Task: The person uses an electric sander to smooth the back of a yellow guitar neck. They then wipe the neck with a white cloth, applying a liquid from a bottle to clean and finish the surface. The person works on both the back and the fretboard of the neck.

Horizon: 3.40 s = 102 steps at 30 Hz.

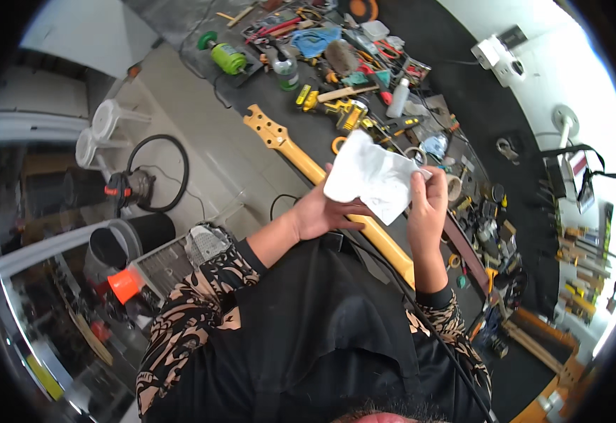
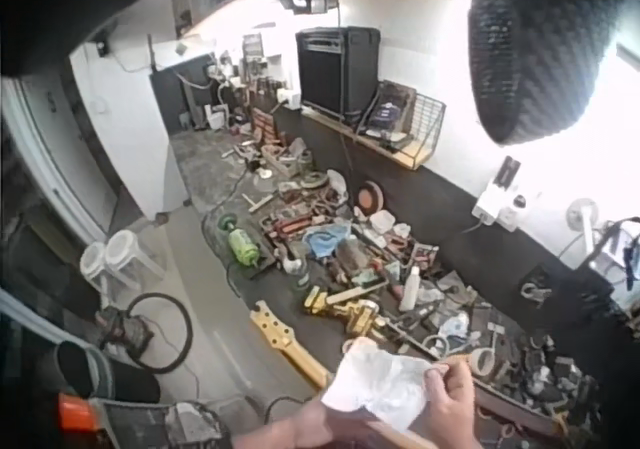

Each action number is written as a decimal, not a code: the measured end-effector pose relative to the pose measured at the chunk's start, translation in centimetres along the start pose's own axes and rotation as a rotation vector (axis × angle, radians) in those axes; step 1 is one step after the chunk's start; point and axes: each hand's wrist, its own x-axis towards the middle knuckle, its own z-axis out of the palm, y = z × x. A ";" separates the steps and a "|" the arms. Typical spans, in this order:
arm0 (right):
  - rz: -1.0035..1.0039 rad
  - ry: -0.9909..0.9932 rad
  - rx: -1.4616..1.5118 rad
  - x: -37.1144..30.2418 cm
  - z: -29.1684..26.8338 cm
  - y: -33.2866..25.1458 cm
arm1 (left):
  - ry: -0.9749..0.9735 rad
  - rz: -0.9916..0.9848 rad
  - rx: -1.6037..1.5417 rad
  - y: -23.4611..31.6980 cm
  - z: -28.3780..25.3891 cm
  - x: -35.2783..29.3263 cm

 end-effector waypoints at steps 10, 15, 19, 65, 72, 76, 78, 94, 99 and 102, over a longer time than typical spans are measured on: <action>0.237 -0.132 0.097 -3.2 -1.1 2.9 | 0.318 0.537 0.610 0.0 5.5 -0.1; 0.391 -0.392 -0.039 -0.3 0.2 1.0 | 0.403 0.602 0.603 1.8 4.7 -1.1; 0.325 -0.569 -0.104 1.5 4.0 0.4 | 0.442 0.620 0.751 3.1 4.3 -2.4; -0.083 0.040 -1.144 28.2 -1.6 15.3 | 0.666 0.698 0.327 3.0 -2.9 -4.6; 0.026 0.140 -1.214 32.7 -2.1 18.0 | 0.737 0.719 0.305 2.1 -3.7 -5.9; -0.215 0.019 -0.948 24.0 0.9 12.0 | 0.790 0.635 0.245 2.5 -4.3 -5.5; -0.248 -0.191 -0.625 19.4 1.1 11.1 | 0.784 0.625 0.270 3.1 -4.4 -3.3; -0.009 -0.597 -0.368 -2.4 4.4 -6.9 | 0.454 0.783 0.565 1.2 1.6 -3.0; -0.047 -0.613 -0.467 -6.8 9.1 -8.3 | 0.496 0.818 0.509 0.1 0.8 -9.9; -0.226 -0.596 -0.621 -9.7 13.0 -8.4 | 0.509 0.841 0.424 -0.4 -0.6 -14.2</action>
